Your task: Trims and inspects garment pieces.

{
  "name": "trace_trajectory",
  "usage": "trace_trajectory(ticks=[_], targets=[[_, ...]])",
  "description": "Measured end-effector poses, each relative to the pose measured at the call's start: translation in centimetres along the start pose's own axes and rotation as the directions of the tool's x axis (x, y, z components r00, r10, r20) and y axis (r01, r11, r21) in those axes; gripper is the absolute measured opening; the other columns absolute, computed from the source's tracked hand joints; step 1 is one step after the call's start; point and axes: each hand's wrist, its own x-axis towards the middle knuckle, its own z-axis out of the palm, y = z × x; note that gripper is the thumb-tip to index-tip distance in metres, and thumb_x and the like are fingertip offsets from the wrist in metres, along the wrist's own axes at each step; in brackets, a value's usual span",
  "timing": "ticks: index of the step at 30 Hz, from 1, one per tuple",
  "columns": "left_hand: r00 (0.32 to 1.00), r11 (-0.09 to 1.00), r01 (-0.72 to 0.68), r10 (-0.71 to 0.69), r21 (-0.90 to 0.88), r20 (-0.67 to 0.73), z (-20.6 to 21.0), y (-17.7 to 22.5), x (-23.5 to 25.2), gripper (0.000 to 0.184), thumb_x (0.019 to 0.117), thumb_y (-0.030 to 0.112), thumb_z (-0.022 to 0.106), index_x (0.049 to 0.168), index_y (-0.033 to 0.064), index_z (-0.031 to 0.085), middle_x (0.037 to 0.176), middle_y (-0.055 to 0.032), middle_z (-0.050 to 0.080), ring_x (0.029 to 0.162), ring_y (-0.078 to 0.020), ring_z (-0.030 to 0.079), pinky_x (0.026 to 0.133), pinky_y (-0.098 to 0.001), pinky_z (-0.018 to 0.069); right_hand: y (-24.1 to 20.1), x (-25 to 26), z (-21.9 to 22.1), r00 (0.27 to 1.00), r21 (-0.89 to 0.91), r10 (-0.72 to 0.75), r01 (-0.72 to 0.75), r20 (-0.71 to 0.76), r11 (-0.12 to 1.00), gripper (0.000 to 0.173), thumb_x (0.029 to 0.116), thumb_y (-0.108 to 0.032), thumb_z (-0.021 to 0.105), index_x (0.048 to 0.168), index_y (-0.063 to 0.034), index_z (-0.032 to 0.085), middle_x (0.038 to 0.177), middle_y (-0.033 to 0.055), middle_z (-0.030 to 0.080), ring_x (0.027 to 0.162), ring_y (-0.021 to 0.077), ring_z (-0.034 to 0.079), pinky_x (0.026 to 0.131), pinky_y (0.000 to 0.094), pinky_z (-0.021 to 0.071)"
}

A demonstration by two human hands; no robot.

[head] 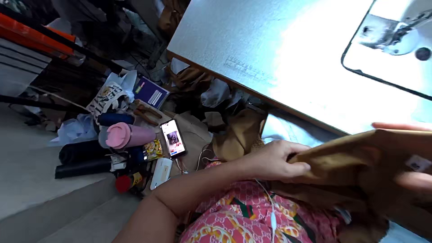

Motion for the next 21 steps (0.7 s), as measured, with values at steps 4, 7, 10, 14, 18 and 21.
trace_trajectory(ticks=[4,7,10,14,18,21], targets=[[0.998,0.989,-0.047,0.051,0.139,-0.025,0.3,-0.3,0.3,0.018,0.0972,0.001,0.058,0.105,-0.0103,0.069,0.097,-0.015,0.071,0.092,-0.0087,0.065,0.085,-0.0258,0.0529,-0.5,-0.3,1.1,0.971,-0.26,-0.054,-0.008,-0.234,0.966,0.028,0.0956,-0.034,0.064,0.11,-0.0101,0.069,0.098,-0.0081,0.069,0.087,-0.0104,0.062,0.078,0.0143,0.0531],[0.898,0.814,-0.13,0.339,0.566,-0.281,0.9,-1.0,0.6,0.021,0.0852,-0.004,0.063,0.1,0.001,0.078,0.087,-0.0105,0.069,0.083,-0.02,0.067,0.074,-0.0378,0.0546,-1.8,-1.7,1.4,0.942,-0.361,-0.186,0.076,-0.28,0.929,0.029,0.0999,-0.03,0.063,0.106,-0.0018,0.067,0.092,0.0059,0.068,0.085,0.0024,0.064,0.075,0.0238,0.0539],[0.719,0.545,-0.023,0.592,0.838,-0.365,-0.8,-0.7,1.7,0.028,0.0836,-0.001,0.065,0.105,0.0088,0.081,0.085,-0.0101,0.067,0.08,-0.0267,0.064,0.074,-0.0462,0.0492,-6.6,-3.4,3.7,0.949,-0.509,-0.311,0.244,-0.049,0.825,0.017,0.1035,-0.021,0.06,0.11,-0.0077,0.069,0.095,0.0161,0.07,0.082,0.0231,0.066,0.068,0.0343,0.0523],[0.777,0.669,0.048,0.442,0.742,-0.448,-2.1,1.3,1.9,0.031,0.0847,-0.004,0.065,0.11,0.0064,0.078,0.085,-0.0086,0.068,0.077,-0.0213,0.066,0.07,-0.0424,0.0506,-7.9,-2.6,10.1,0.921,-0.658,-0.383,0.335,0.076,0.674,0.014,0.0965,-0.011,0.053,0.095,-0.0124,0.067,0.085,0.0131,0.065,0.052,0.0247,0.052,0.043,0.036,0.0338],[0.684,0.544,-0.17,0.665,0.822,-0.299,-2.8,-1.1,1.8,0.043,0.0837,-0.001,0.064,0.125,0.0068,0.071,0.131,-0.0191,0.062,0.12,-0.0331,0.06,0.098,-0.0481,0.0496,-5.7,-2.1,12.2,0.917,-0.634,-0.4,0.304,-0.009,0.712,0.013,0.0915,-0.011,0.053,0.09,-0.012,0.066,0.083,0.0109,0.062,0.05,0.0202,0.052,0.04,0.0309,0.0325],[0.58,0.259,-0.302,0.814,0.918,-0.039,-2.8,-3.2,1.2,0.018,0.0983,0.013,0.06,0.109,0.0214,0.071,0.13,-0.0101,0.065,0.136,-0.0305,0.05,0.117,-0.0583,0.0271,-6.0,-2.3,12.0,0.926,-0.575,-0.378,0.301,-0.015,0.761,0.013,0.0946,-0.015,0.053,0.095,-0.0114,0.065,0.085,0.0112,0.062,0.055,0.02,0.053,0.042,0.0296,0.0337]])
